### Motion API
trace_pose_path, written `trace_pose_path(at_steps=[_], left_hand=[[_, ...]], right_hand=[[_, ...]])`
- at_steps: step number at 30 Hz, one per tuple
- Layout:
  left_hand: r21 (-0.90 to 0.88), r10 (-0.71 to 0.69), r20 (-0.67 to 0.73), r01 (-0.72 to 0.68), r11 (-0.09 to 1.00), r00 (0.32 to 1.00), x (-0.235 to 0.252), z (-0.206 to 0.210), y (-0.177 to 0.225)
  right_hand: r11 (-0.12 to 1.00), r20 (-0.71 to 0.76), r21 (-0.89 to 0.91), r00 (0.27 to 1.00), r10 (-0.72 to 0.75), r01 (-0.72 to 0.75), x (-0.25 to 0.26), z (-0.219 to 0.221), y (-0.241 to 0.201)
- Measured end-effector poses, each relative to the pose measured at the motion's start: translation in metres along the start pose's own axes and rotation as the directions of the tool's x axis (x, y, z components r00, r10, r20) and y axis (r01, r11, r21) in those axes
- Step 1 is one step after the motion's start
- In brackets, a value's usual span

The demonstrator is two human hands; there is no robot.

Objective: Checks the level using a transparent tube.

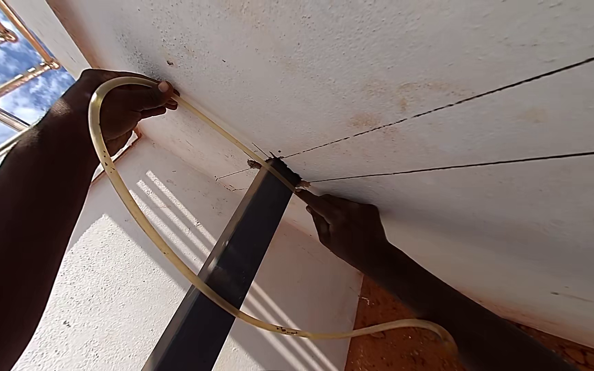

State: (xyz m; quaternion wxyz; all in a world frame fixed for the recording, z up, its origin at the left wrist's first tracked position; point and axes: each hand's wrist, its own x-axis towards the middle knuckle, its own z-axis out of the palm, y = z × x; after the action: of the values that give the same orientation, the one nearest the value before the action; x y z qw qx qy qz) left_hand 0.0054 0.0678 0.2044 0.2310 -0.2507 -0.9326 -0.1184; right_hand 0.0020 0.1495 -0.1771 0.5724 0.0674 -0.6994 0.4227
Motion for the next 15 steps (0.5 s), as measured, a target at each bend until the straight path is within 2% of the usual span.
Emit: trace_pose_path(at_steps=[15], left_hand=[[-0.005,-0.018,-0.005,0.018,1.000,1.000,0.0000,0.0004,0.0018]], right_hand=[[1.000,-0.008,-0.013,1.000,-0.007,0.007,0.0005,-0.0002,-0.0006]])
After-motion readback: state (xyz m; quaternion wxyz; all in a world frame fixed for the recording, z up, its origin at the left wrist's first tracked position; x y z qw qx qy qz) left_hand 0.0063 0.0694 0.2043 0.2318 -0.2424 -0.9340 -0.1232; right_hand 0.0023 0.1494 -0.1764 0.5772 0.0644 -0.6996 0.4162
